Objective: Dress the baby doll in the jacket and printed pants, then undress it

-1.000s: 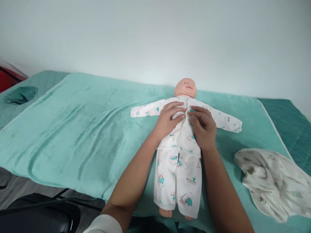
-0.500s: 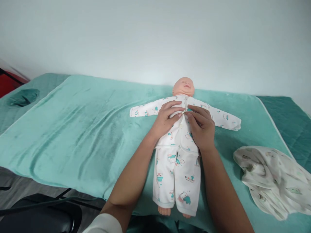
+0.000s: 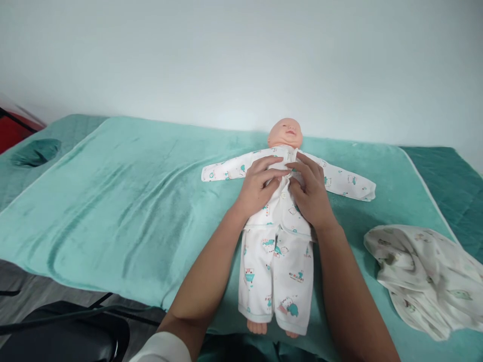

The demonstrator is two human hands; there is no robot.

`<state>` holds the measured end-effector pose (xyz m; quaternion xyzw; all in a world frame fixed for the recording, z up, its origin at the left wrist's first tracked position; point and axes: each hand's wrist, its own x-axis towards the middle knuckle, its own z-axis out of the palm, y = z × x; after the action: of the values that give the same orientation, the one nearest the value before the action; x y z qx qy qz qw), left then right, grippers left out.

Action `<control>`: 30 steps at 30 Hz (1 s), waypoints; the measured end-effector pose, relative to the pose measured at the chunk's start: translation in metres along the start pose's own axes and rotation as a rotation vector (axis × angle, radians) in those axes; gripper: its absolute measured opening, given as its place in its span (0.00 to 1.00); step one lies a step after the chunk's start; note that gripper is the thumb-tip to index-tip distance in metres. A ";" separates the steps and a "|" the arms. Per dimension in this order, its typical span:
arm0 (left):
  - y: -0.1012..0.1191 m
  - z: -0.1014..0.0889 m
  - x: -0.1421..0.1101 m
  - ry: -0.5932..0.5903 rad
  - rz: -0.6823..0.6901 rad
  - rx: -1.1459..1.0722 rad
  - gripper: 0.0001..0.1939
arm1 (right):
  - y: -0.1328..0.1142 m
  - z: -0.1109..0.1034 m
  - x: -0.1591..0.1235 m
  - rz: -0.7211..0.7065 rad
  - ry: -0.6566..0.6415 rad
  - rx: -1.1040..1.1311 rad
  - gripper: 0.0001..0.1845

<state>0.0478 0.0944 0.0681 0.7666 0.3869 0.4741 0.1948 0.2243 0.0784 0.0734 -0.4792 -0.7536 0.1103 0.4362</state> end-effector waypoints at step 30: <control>0.005 0.000 -0.007 0.030 0.264 0.320 0.15 | 0.001 0.005 0.007 0.178 0.132 0.269 0.04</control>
<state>0.0484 0.0860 0.0674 0.8246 0.3563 0.4395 0.0011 0.2199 0.0856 0.0738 -0.4875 -0.6562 0.2168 0.5336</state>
